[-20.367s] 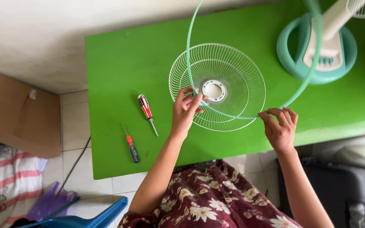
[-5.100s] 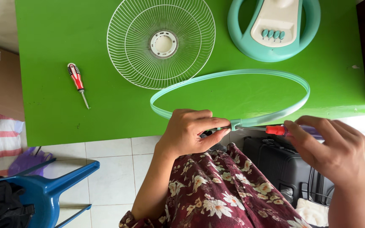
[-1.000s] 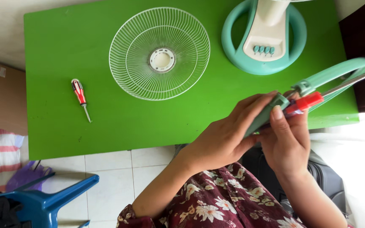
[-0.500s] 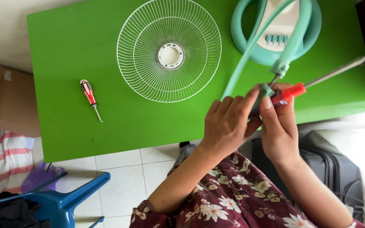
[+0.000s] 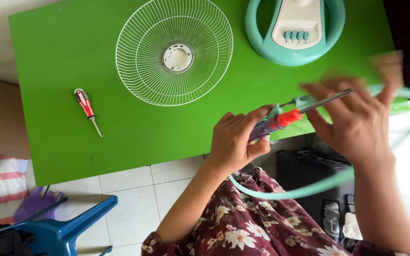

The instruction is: The person disassembles a table fan on a green table. They use a screwdriver to remove screws from the front grille, then detach the grille and the fan blade assembly. The person places the removed parts on the table and continues to unscrew components of the fan blade support ring.

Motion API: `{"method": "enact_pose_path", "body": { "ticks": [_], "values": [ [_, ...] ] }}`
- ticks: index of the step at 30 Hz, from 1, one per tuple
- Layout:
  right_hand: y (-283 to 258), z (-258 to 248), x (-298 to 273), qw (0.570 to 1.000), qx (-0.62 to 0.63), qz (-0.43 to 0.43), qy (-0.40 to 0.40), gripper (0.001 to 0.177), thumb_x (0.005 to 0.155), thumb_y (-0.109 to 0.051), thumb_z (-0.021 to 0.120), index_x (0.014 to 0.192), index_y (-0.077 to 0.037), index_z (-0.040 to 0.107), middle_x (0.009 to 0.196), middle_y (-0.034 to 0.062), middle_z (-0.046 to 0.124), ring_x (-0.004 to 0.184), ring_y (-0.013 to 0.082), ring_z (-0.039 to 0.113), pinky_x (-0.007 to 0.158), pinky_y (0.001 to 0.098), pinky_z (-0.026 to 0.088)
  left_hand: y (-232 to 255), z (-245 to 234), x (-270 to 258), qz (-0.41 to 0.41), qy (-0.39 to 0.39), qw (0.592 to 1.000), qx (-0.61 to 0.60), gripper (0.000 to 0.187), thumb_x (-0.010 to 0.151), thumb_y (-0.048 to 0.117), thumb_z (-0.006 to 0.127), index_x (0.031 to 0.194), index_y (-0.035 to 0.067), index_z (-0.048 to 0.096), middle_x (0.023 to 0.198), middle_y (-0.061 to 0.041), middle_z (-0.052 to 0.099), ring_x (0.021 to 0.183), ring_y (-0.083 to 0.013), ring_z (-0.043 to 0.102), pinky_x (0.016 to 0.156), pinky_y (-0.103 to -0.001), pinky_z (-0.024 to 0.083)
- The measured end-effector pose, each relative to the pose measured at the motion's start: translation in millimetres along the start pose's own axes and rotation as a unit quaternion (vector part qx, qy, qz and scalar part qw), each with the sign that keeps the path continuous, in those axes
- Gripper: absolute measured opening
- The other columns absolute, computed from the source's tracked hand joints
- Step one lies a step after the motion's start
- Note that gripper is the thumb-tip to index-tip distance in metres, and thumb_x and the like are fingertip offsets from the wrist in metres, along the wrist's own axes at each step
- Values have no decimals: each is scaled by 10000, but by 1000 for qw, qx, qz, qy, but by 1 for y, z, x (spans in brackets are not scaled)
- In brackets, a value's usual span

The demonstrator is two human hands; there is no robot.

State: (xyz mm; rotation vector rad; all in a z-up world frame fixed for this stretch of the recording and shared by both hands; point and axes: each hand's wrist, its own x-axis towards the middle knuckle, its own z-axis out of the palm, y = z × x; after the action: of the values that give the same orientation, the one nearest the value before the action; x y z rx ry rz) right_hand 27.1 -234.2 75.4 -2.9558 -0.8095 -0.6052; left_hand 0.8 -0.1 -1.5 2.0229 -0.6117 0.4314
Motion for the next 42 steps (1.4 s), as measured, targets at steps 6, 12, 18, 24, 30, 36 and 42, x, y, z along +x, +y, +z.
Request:
{"method": "enact_pose_path", "body": {
  "ticks": [6,12,18,24,30,36,42],
  "values": [
    [6,-2,-9,994,98,-51,-12,347,881,-371,747,1188,-212,780,943,-15,759,768,141,682,686,328,523,2,-12,-4,4,-37,999,38,449,1019,308,661,1426,156,549,1276,-64,698,1165,-230,672,1021,-407,491],
    [4,-9,-8,991,122,-5,-60,391,847,-421,785,1178,-214,796,843,-29,728,700,159,657,634,352,507,4,-22,-2,-19,-31,999,-30,402,1043,210,643,1418,143,515,1478,-69,605,1379,-225,595,1139,-427,444],
    [6,-8,-7,983,163,5,-81,363,825,-360,812,1146,-191,809,781,-9,721,604,160,623,560,353,486,2,-45,-12,-66,-27,997,-41,289,944,104,704,1218,109,611,1073,-42,678,986,-207,641,885,-392,493],
    [14,-17,2,948,305,9,-96,318,788,-200,815,1098,-134,789,785,20,696,584,149,575,550,332,461,-8,-73,-12,-79,-58,995,19,112,939,116,662,1038,99,613,845,-16,660,747,-171,665,675,-351,508],
    [19,-36,4,929,342,43,-134,346,718,-165,837,1058,-123,787,684,16,660,454,129,526,448,320,409,0,-90,0,-50,-62,994,73,292,937,352,671,997,77,591,846,-55,645,736,-238,643,668,-393,491],
    [28,-66,-1,958,265,32,-100,400,780,-197,835,1167,-129,759,744,14,666,578,113,581,528,301,434,-1,-86,-2,-46,-59,994,86,320,997,374,692,1055,79,581,897,-40,680,806,-249,689,712,-390,517],
    [12,-62,-10,980,192,-15,-44,364,766,-190,869,1115,-128,785,811,11,742,629,100,612,638,340,396,-1,-82,-1,-19,-54,998,42,367,923,348,794,1096,101,586,932,-15,704,790,-185,708,693,-339,537]
  ]
}}
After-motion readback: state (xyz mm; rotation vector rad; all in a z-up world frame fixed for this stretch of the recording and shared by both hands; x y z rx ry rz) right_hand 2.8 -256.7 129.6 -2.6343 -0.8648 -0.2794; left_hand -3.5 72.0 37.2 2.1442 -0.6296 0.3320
